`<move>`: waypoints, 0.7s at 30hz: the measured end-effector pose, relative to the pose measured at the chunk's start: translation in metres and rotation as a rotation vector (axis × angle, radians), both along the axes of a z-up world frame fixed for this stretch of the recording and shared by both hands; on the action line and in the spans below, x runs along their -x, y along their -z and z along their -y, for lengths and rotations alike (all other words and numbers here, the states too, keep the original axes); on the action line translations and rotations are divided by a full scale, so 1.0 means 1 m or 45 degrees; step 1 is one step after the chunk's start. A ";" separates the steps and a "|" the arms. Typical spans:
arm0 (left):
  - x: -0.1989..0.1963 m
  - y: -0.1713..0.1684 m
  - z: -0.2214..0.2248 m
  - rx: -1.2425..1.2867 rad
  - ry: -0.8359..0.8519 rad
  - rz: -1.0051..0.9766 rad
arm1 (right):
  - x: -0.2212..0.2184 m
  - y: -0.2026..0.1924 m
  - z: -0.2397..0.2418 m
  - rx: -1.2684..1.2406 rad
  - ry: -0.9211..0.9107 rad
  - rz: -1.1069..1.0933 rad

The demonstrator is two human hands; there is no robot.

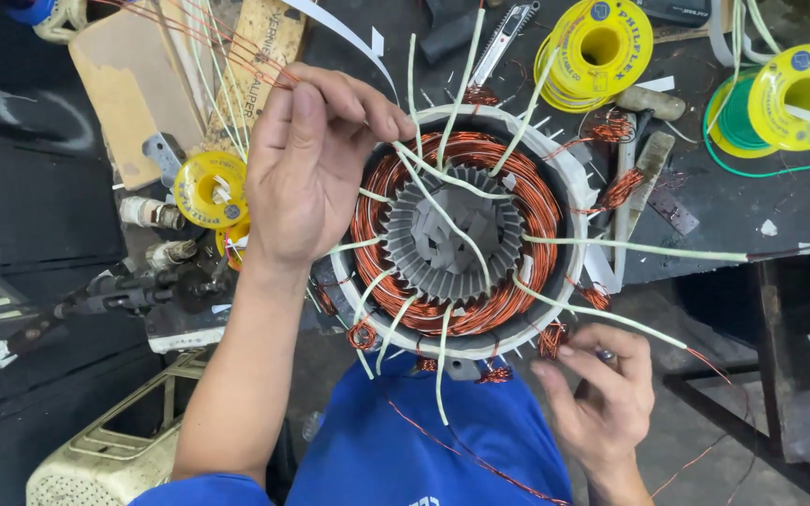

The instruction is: Organizing copper wire leads on a motor stator by threading them through insulating sleeves and positioning them around the frame.

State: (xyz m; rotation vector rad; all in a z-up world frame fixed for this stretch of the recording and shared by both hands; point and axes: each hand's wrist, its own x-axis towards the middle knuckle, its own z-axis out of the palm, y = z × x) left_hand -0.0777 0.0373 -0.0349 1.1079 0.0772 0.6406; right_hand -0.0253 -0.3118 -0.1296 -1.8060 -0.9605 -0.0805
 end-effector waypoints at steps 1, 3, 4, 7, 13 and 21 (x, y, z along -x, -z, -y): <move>0.000 0.001 0.000 0.010 0.013 0.009 | -0.002 -0.002 -0.002 -0.011 -0.006 0.018; 0.001 0.001 -0.001 0.022 0.022 0.016 | -0.004 0.000 -0.002 -0.020 -0.016 0.034; 0.000 0.001 0.000 0.032 0.016 0.016 | -0.005 0.003 0.000 -0.035 -0.009 0.051; 0.000 0.001 0.000 0.040 0.009 0.014 | -0.007 0.014 0.001 -0.053 0.003 0.063; -0.001 0.001 0.000 0.046 0.005 0.014 | -0.012 0.016 0.002 -0.082 0.026 0.040; -0.001 -0.002 0.000 0.040 0.011 -0.024 | -0.009 0.008 -0.004 -0.181 0.052 0.111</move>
